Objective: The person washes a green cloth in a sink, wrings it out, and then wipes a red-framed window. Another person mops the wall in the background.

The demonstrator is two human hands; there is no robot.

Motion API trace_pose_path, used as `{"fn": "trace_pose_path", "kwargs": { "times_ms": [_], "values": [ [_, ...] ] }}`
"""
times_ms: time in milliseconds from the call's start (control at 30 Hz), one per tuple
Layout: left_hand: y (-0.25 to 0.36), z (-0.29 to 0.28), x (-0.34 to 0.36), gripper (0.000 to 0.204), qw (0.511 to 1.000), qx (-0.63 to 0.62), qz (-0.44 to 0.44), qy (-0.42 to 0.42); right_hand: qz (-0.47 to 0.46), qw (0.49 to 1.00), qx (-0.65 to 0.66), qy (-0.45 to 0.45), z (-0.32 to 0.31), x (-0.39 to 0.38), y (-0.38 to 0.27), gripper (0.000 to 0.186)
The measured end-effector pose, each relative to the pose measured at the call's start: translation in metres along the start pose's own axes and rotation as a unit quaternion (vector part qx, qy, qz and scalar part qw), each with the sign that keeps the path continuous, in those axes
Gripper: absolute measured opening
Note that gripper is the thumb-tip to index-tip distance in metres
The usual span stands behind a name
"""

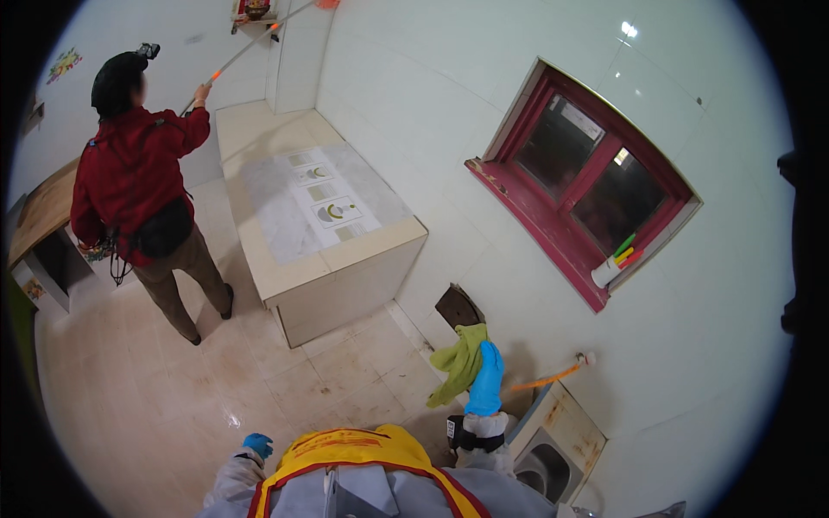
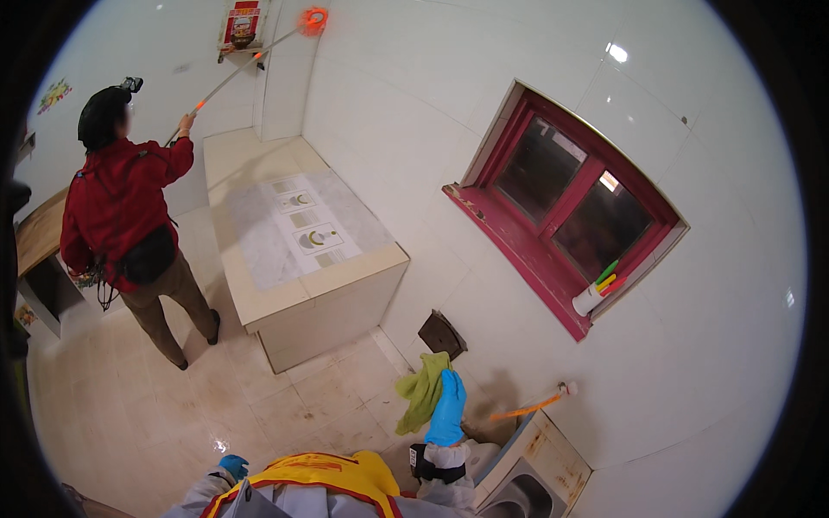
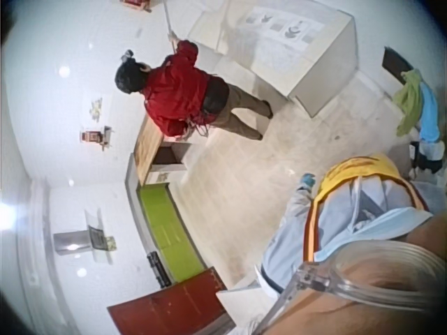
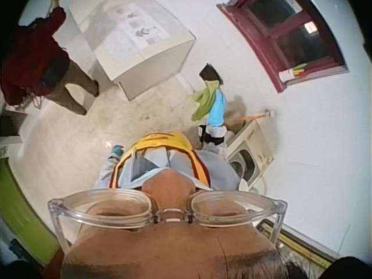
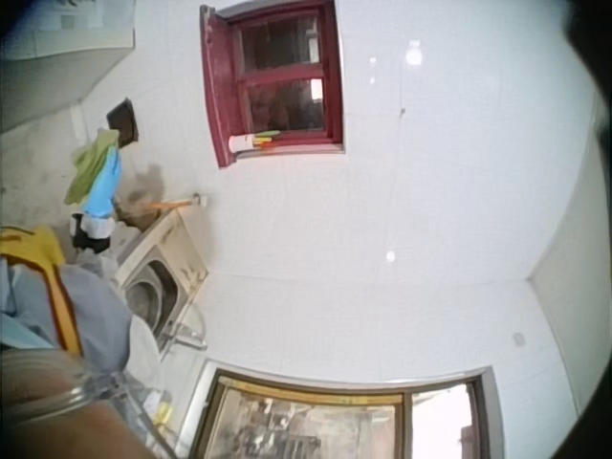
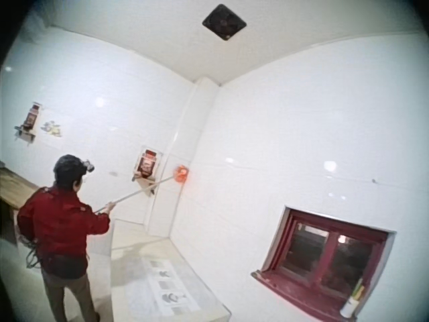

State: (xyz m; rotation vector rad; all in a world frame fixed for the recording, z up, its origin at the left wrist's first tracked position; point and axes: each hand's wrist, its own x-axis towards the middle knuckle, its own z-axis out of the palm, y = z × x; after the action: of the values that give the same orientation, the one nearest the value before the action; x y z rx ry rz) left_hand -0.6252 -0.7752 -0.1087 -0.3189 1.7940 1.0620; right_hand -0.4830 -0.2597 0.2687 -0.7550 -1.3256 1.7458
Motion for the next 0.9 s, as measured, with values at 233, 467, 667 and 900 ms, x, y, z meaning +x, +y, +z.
{"fn": "trace_pose_path", "kwargs": {
  "times_ms": [233, 467, 667, 900],
  "values": [
    [-0.006, -0.016, 0.014, 0.029, 0.89, 0.374, 0.22, -0.139, -0.041, 0.999, 0.006, -0.008, -0.005, -0.012, -0.011, 0.033],
    [0.038, 0.007, 0.056, 0.033, 0.837, 0.512, 0.118, -0.151, 0.079, 0.986, 0.137, 0.043, -0.097, 0.036, -0.012, 0.046],
    [0.136, 0.079, 0.078, 0.026, 0.717, 0.616, 0.301, -0.129, 0.083, 0.963, 0.258, 0.001, -0.147, 0.054, -0.003, 0.052],
    [0.246, 0.201, 0.095, 0.027, 0.965, 0.222, 0.083, -0.117, 0.031, 0.973, 0.229, 0.006, -0.191, 0.087, -0.031, 0.052]
  ]
}}
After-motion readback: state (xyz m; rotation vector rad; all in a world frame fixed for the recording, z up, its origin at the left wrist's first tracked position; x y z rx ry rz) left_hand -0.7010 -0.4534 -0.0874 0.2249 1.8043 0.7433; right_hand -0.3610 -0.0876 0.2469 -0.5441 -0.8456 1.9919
